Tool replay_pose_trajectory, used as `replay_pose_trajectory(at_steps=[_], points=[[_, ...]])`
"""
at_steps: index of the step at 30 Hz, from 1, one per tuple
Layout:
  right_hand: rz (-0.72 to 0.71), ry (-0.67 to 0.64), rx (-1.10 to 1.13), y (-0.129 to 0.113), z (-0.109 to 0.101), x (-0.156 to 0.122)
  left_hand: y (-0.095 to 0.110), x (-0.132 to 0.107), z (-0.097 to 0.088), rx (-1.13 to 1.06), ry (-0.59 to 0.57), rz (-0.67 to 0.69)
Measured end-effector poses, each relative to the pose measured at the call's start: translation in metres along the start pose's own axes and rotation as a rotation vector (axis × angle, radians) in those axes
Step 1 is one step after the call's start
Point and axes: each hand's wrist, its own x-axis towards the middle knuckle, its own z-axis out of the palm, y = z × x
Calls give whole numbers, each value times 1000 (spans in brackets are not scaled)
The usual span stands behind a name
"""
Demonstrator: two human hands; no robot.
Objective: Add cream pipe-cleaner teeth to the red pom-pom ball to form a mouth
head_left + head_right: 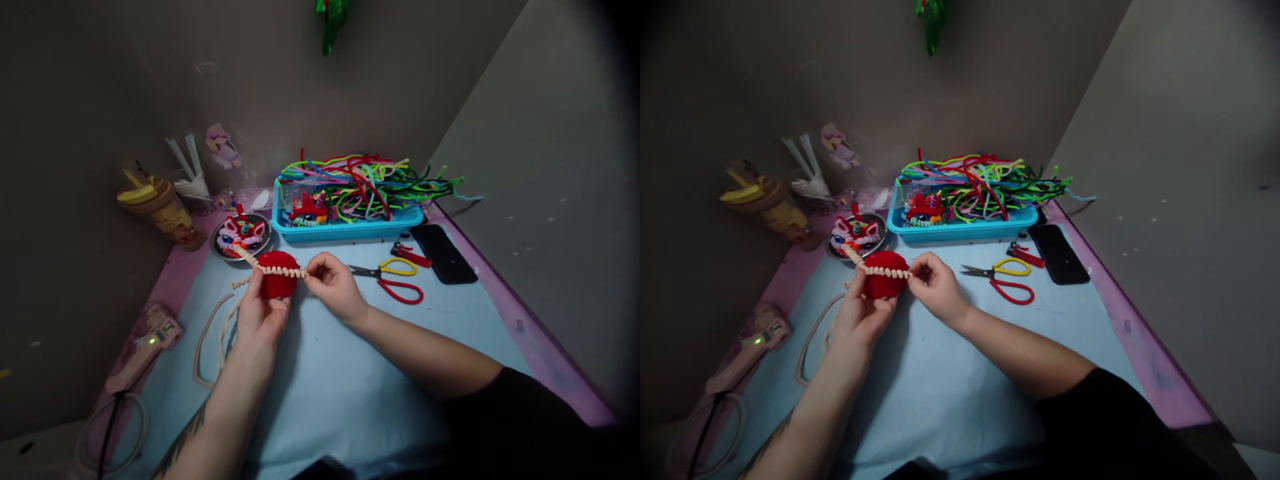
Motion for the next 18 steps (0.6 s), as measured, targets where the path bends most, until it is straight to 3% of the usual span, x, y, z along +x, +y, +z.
replay_pose_trajectory(at_steps=[8,18], points=[[-105,-22,-115,0,-5,5,0,-1,1,13,25,7],[182,-62,63,-3,-2,6,0,-4,2,18,25,2]])
